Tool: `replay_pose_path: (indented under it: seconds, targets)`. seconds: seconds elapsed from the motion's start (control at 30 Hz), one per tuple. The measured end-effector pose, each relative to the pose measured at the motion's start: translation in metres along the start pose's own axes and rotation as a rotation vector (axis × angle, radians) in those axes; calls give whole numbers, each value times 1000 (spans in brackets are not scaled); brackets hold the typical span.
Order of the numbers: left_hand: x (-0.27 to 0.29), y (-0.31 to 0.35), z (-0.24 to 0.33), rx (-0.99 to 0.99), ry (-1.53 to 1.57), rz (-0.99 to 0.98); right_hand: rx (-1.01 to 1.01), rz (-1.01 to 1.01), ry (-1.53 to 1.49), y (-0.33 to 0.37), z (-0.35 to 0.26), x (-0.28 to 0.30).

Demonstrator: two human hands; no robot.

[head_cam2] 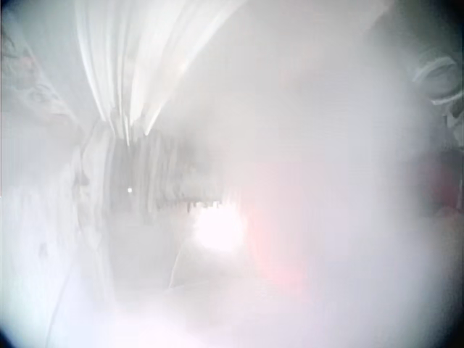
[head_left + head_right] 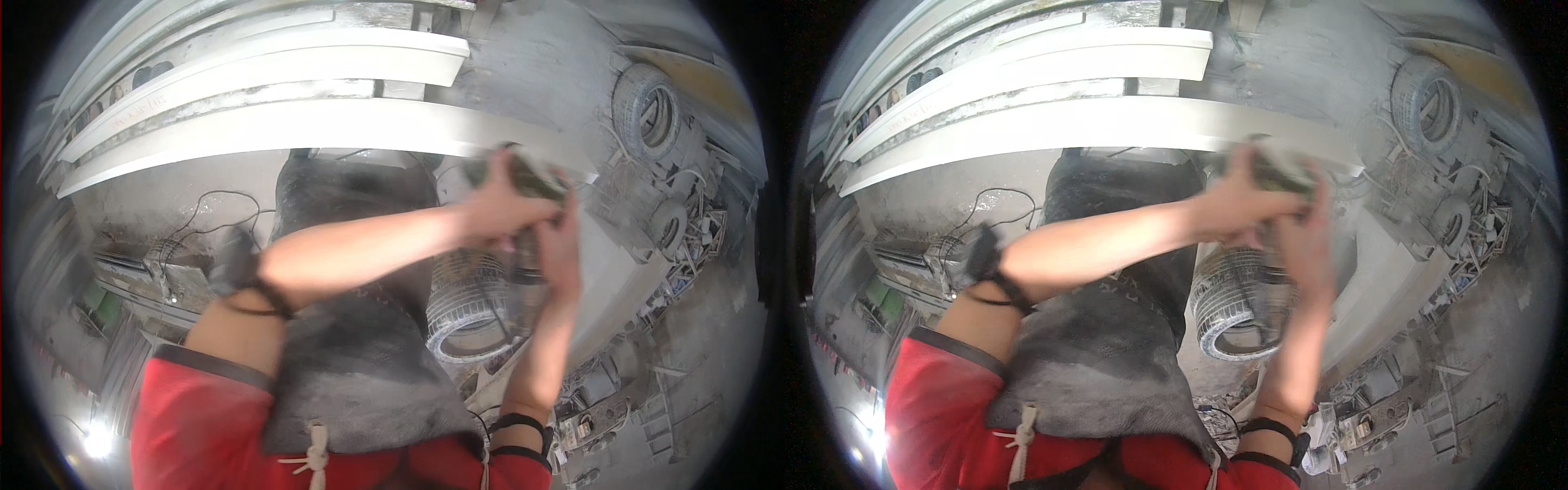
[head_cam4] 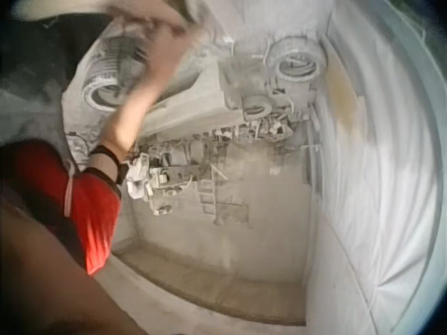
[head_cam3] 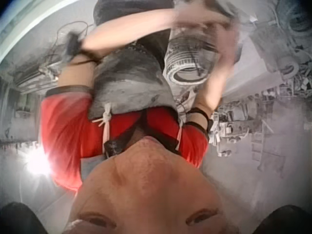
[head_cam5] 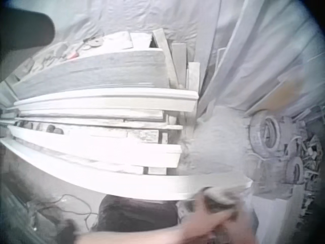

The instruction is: Use an angle grinder to smooth and polish long white profiles.

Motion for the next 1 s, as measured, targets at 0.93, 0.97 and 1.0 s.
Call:
replay_pose_path:
  seconds: [0.93,0.97,1.0]
  targets:
    - [-66,-67,-61,-470,-615,-88,155,403,232,5,191,68]
    - [-45,-49,-68,-482,-596,-76,191,379,126,12,200,47]
    - [-7,-36,-76,-486,-639,-34,232,340,19,9,202,8]
Point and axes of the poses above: each hand's wrist, its own y-axis away from the middle knuckle, its own x-axis out of the back of the hand, z = x × y, the point moved 4 cm from there along -y, towards the middle knuckle, and after that the axes turned 2 degrees about z, right-handed, at the moved point
